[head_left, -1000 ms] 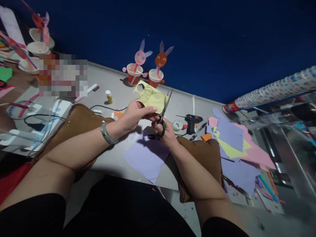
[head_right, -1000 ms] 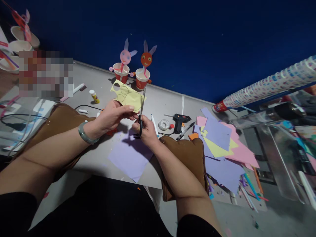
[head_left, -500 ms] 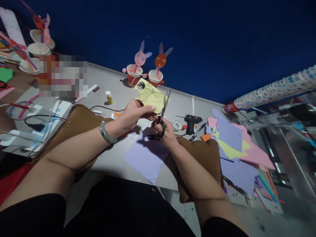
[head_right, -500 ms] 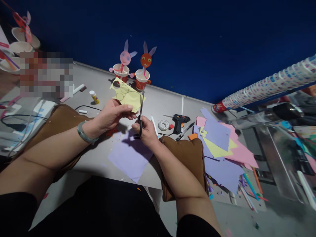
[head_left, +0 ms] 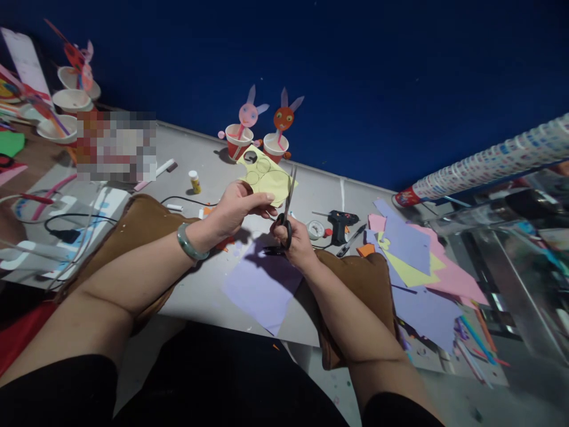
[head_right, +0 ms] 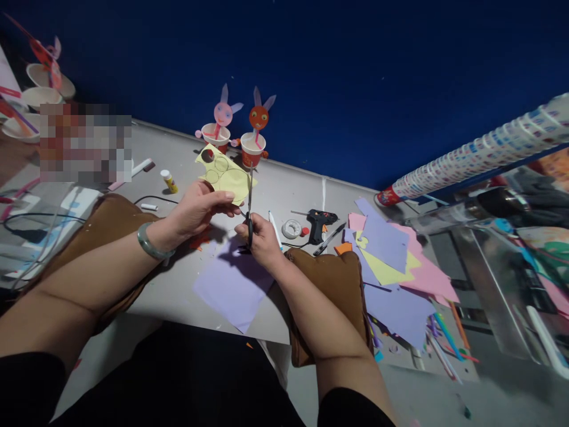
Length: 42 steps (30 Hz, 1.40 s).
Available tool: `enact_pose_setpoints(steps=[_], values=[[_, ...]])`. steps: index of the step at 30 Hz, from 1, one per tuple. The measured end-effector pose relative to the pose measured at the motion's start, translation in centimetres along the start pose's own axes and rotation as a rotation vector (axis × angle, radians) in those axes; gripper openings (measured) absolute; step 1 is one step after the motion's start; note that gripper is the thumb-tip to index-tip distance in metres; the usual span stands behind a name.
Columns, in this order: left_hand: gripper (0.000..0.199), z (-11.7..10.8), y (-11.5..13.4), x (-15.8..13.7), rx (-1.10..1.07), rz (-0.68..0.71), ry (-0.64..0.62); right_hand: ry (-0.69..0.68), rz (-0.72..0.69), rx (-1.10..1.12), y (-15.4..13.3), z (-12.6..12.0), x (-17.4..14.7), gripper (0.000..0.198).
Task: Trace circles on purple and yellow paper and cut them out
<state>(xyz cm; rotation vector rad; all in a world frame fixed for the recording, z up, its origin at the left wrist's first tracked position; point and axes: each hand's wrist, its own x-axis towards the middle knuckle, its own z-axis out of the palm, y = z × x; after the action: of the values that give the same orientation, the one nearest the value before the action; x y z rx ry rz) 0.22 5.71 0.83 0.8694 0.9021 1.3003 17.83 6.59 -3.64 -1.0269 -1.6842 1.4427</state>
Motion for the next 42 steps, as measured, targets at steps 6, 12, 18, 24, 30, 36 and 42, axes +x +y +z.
enact_pose_setpoints(steps=[6, 12, 18, 24, 30, 36, 42], values=[[0.030, -0.1, 0.3, 0.1, 0.005, 0.020, 0.011, 0.007, 0.021, -0.022, -0.6, -0.1, 0.0, 0.064], [0.030, -0.2, 0.5, 0.2, 0.029, 0.032, 0.010, 0.000, 0.049, -0.018, -1.2, -0.1, -0.1, 0.061], [0.028, -0.2, 0.5, 0.2, 0.023, 0.060, 0.013, -0.007, 0.047, -0.030, -1.2, -0.2, -0.1, 0.059], [0.031, -0.4, 0.5, 0.3, 0.019, 0.065, 0.023, -0.005, 0.065, -0.042, -1.1, -0.3, -0.1, 0.061], [0.032, -0.3, 0.6, 0.3, -0.011, 0.075, 0.035, 0.002, 0.070, -0.030, -1.1, -0.2, -0.1, 0.063], [0.032, -0.3, 0.6, 0.3, 0.004, 0.079, 0.038, -0.001, 0.072, -0.035, -1.2, -0.2, -0.1, 0.063], [0.030, -0.3, 0.8, 0.3, 0.018, 0.077, 0.042, -0.005, 0.075, -0.044, -1.4, -0.3, -0.1, 0.061]])
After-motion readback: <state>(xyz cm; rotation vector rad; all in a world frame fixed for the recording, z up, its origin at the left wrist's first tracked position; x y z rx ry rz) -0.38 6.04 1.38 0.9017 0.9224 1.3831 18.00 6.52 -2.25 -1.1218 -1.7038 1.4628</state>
